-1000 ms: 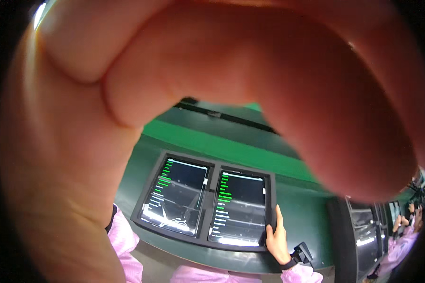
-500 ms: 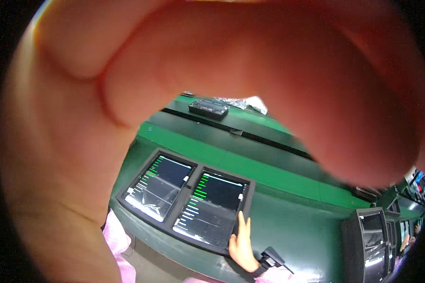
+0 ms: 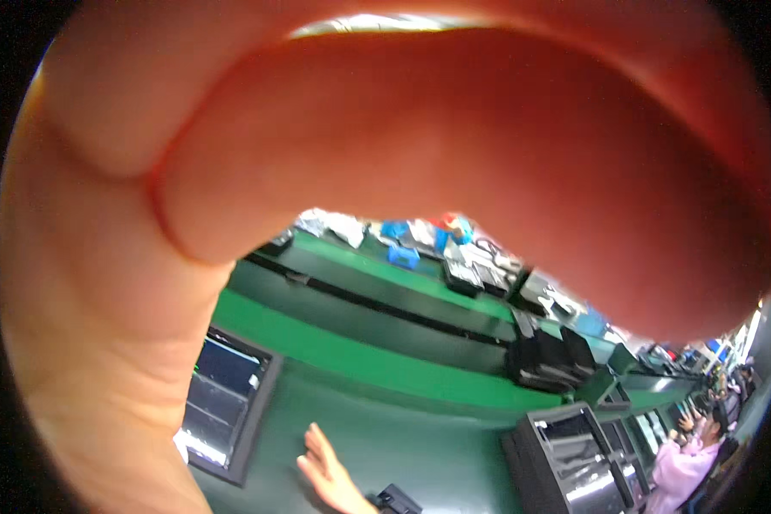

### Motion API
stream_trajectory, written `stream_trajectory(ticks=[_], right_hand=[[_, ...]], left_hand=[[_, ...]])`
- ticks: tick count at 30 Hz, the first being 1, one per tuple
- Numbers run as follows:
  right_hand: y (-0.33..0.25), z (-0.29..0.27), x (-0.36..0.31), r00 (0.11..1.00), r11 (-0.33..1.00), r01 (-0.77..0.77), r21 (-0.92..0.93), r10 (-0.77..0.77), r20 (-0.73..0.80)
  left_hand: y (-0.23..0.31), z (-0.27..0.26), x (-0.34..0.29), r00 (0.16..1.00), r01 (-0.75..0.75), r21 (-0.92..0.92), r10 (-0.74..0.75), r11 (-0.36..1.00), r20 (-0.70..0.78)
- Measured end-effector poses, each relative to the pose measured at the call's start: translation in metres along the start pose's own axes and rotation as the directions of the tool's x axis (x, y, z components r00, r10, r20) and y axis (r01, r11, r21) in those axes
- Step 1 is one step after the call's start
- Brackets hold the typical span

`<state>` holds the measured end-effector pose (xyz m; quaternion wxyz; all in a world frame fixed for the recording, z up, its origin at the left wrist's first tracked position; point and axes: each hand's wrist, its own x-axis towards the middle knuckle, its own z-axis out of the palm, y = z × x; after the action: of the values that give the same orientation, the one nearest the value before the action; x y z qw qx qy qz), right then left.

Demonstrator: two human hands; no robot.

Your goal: The person tests tablets by taking trays of tablets from a conveyor line, tapping and swiping their touchscreens to perform display and touch diagnostic tests, and sliding the trays down the line.

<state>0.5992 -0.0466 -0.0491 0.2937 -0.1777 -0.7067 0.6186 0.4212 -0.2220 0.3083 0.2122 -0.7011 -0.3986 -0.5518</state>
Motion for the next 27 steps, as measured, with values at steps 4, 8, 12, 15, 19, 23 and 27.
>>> stream_trajectory(ticks=[4, 8, 12, 15, 19, 23, 27], right_hand=[[-0.02, -0.05, -0.062, 0.985, 1.0, 0.0, -0.03, -0.005, -0.172], [-0.04, -0.086, -0.097, 0.951, 0.995, -0.094, 0.013, 0.094, -0.295], [-0.068, -0.093, -0.129, 0.92, 0.997, -0.076, -0.015, 0.064, -0.387], [-0.108, -0.098, -0.177, 0.86, 0.97, -0.087, -0.227, -0.042, -0.509], [-0.166, -0.11, -0.277, 0.475, 0.546, -0.513, -0.662, -0.462, -0.749], [-0.175, -0.167, -0.376, 0.003, 0.342, -0.88, -0.33, -0.691, -0.723], [-0.14, -0.219, -0.436, -0.225, 0.583, -0.81, -0.068, -0.415, -0.882]], left_hand=[[-0.001, 0.008, 0.008, 0.999, -0.024, -0.016, 0.024, 1.0, -0.034], [0.004, 0.029, 0.011, 0.995, -0.059, -0.075, 0.052, 0.995, -0.085], [0.004, 0.074, 0.019, 0.98, -0.155, -0.262, 0.182, 0.953, 0.084], [0.003, 0.139, 0.007, 0.967, 0.044, -0.579, 0.112, 0.814, 0.231], [-0.004, 0.269, -0.027, 0.843, 0.421, -0.684, 0.021, 0.596, 0.537], [-0.016, 0.416, -0.072, 0.625, 0.633, -0.437, -0.089, 0.639, 0.775], [-0.01, 0.555, -0.095, 0.65, 0.596, -0.382, -0.144, 0.706, 0.747]])
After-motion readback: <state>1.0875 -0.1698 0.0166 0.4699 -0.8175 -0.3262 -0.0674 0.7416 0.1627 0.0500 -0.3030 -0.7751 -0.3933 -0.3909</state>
